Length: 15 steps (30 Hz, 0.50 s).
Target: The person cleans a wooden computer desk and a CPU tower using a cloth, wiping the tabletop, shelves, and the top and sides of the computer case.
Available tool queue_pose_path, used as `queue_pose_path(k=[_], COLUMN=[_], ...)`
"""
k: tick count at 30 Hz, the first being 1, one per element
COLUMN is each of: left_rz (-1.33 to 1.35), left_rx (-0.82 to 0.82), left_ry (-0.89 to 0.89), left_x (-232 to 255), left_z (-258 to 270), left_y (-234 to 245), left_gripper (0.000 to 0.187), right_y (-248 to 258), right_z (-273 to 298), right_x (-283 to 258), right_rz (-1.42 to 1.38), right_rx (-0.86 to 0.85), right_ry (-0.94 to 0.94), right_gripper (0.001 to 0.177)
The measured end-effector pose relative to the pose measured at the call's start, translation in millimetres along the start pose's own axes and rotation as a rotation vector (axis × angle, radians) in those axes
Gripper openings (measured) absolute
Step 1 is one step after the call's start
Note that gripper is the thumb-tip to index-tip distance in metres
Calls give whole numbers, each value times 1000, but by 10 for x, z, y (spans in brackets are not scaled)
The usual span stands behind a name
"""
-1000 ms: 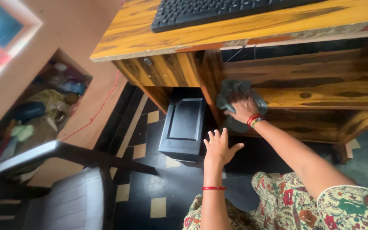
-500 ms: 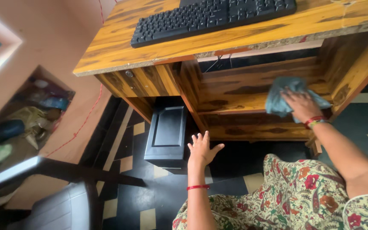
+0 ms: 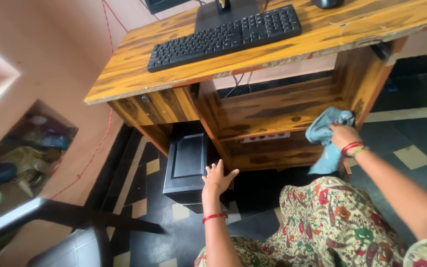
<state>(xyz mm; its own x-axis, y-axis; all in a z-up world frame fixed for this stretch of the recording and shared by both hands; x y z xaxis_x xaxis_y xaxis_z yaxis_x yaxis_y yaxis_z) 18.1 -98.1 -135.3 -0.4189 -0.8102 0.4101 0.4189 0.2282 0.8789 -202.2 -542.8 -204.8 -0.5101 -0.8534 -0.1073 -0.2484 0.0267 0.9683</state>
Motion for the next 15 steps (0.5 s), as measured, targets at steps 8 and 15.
queue_pose_path(k=[8,15], left_rz=[-48,-88], left_rx=[-50,-71], left_ry=[-43,-30], left_x=[271,293], left_z=[13,51], left_y=[-143,-271], left_gripper=[100,102], right_y=[1386,4458], right_z=[611,910], right_x=[343,-103], right_rz=[-447,-186], right_rx=[-207,750], right_ry=[49,108], right_gripper=[44,36])
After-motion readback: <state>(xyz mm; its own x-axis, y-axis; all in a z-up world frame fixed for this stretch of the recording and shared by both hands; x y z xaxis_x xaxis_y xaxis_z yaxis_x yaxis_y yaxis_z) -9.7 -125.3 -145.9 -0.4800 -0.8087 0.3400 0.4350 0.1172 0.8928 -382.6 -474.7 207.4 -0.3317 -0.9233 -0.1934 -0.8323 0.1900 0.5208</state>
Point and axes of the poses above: each hand's wrist, its own z-axis away from the middle knuckle, its own y-axis out of the back of the hand, x = y × z, the point moved 7 cm from there along -z, towards the middle knuckle, and after that the axes turned 2 degrees about y, right-handed, at the moved point
